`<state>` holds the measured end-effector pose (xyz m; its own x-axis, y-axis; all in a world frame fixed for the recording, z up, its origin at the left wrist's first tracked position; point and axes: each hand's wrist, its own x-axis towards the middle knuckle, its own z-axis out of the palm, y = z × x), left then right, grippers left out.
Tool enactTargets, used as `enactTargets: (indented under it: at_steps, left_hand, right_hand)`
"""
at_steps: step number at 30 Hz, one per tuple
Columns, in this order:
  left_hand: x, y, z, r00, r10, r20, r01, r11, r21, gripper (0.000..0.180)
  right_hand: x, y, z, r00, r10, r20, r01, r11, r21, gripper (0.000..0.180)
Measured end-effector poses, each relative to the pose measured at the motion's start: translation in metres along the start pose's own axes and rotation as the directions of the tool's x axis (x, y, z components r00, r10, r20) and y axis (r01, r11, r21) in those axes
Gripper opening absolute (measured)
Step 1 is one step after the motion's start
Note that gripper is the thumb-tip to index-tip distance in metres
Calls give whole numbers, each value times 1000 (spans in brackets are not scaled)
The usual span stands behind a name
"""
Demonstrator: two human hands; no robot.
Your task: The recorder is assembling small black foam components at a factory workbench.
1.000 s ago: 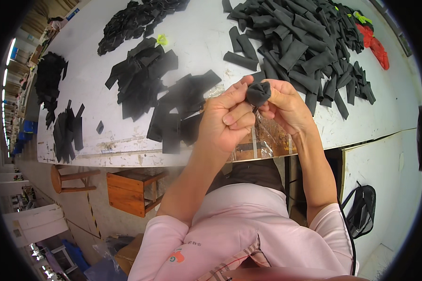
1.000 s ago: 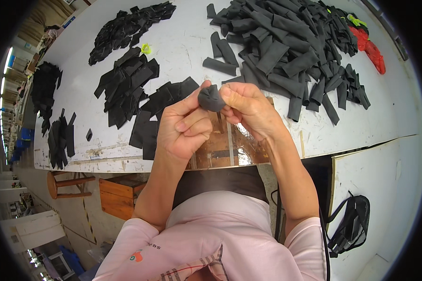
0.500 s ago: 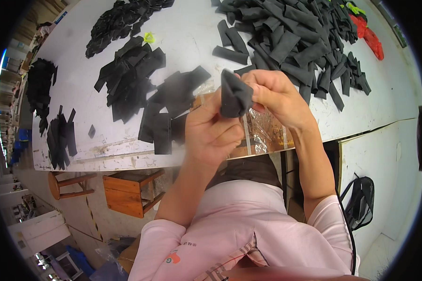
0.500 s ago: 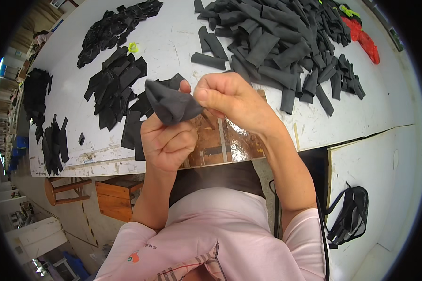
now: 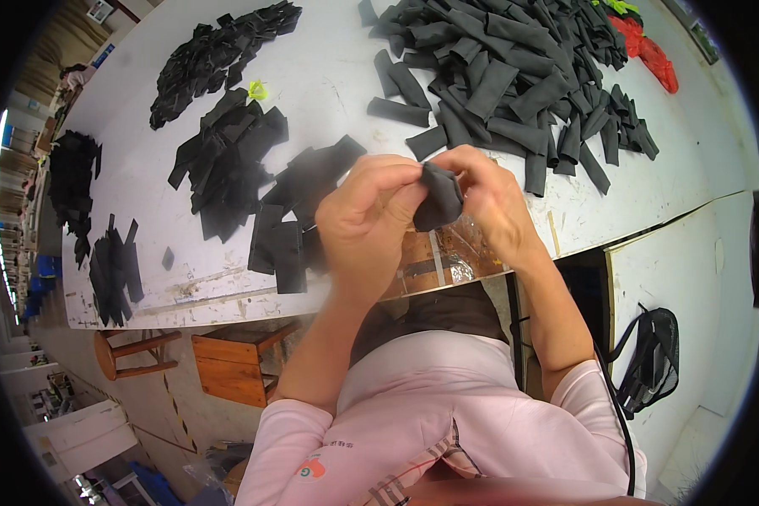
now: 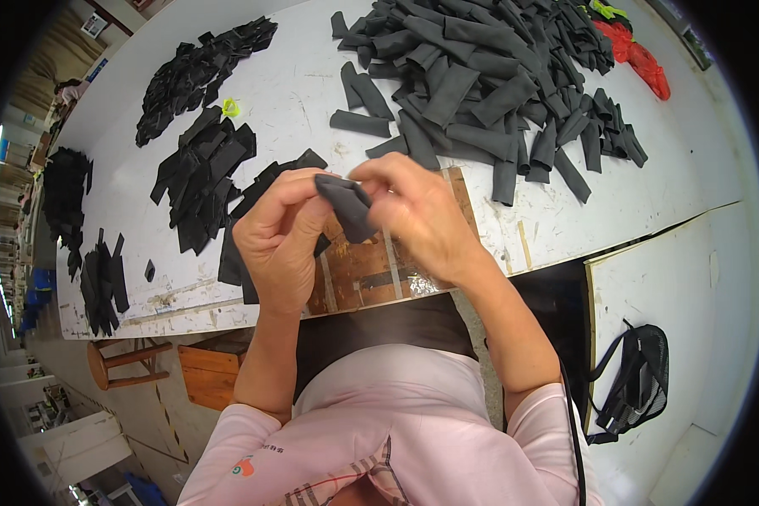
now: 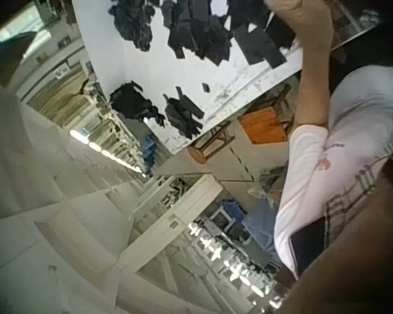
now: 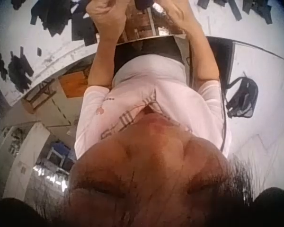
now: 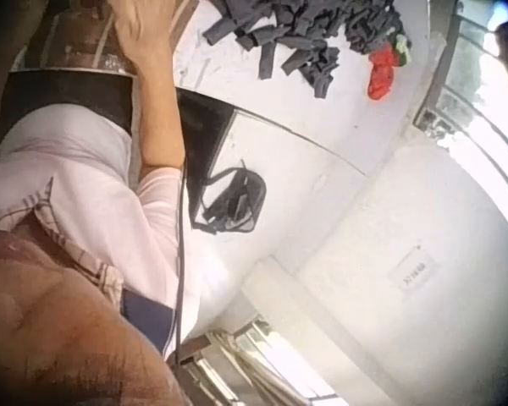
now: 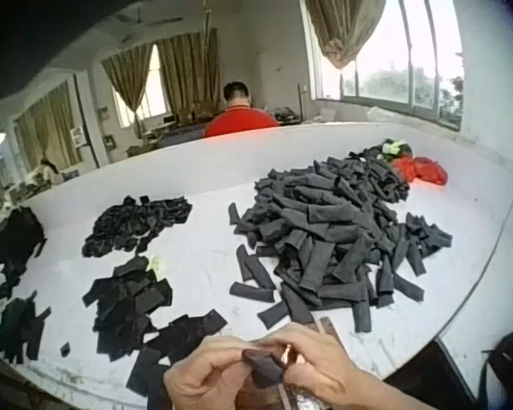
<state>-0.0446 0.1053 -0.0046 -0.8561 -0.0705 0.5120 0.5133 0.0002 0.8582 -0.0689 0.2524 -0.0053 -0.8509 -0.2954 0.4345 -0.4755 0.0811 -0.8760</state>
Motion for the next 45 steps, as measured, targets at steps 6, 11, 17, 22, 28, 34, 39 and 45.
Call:
enactTargets:
  at_steps: [6,11,17,22,28,34,39,45]
  left_hand:
    - [-9,8,0,956,-177,-236,94,942,-323,10]
    - [-14,-9,8,965,-249,-83,205,913,-352,11]
    - [29,25,14,885,-273,377,281,959,36,8]
    - [18,2,5,888,-257,381,209,964,162,10]
    - [5,13,14,987,-141,75,151,978,-145,20]
    - [9,10,-2,978,-203,-58,111,729,-675,21]
    - [1,-6,-3,965,-260,11,195,694,-693,19]
    - [2,-4,-6,968,-250,13,223,837,-500,18]
  right_hand:
    - [9,-27,-4,938,-96,334,305,686,-660,22]
    - [-5,16,-2,962,-136,239,235,858,-458,14]
    - [-17,21,0,977,-162,136,192,949,-251,12]
    - [-15,32,2,981,-44,187,101,947,-305,18]
    - [-6,15,-7,966,14,258,84,927,-365,22]
    - [5,-1,-8,953,-51,297,193,861,-471,24]
    - [-4,16,2,950,11,312,151,860,-487,24]
    - [-8,14,3,964,-38,265,155,884,-440,25]
